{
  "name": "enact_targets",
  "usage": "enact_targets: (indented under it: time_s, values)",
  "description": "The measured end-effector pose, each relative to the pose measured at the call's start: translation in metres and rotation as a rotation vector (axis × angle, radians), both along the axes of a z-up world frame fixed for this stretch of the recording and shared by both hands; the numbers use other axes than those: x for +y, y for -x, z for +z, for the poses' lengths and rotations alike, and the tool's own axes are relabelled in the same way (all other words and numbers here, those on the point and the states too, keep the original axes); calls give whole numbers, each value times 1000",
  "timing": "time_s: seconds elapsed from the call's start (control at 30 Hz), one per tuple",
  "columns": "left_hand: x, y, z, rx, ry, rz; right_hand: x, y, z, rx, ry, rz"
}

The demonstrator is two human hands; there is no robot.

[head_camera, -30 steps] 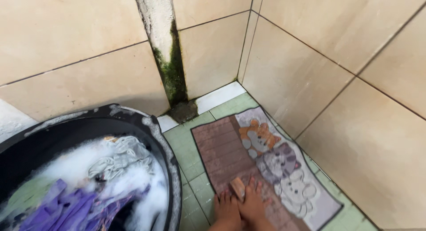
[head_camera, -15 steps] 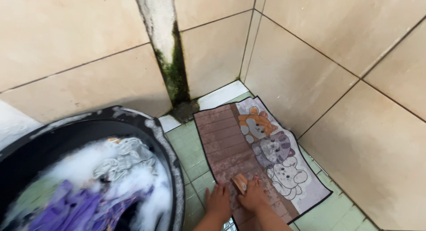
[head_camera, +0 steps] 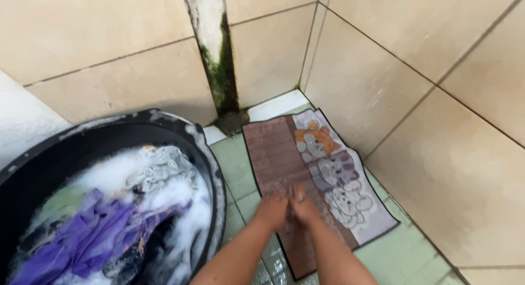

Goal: The person scrubs two rubber floor mats by hand with a brush in a tiled room, rinsing them under a water faucet and rolling them up.

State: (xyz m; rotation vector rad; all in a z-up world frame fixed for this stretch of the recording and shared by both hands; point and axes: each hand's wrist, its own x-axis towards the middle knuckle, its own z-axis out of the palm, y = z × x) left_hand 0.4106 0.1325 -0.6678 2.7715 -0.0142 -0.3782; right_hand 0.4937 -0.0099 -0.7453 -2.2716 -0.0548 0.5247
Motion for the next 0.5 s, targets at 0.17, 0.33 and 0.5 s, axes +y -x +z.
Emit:
enact_targets:
  time_s: [0.17, 0.33, 0.5]
  values:
    - [-5, -20, 58, -79, 321, 223, -22, -61, 31, 449, -836, -511]
    - [-16, -51, 87, -371, 561, 287, -34, -96, 103, 669, -1222, -513]
    - [-23, -57, 101, -476, 693, 217, -33, -93, 142, 639, -1357, -401]
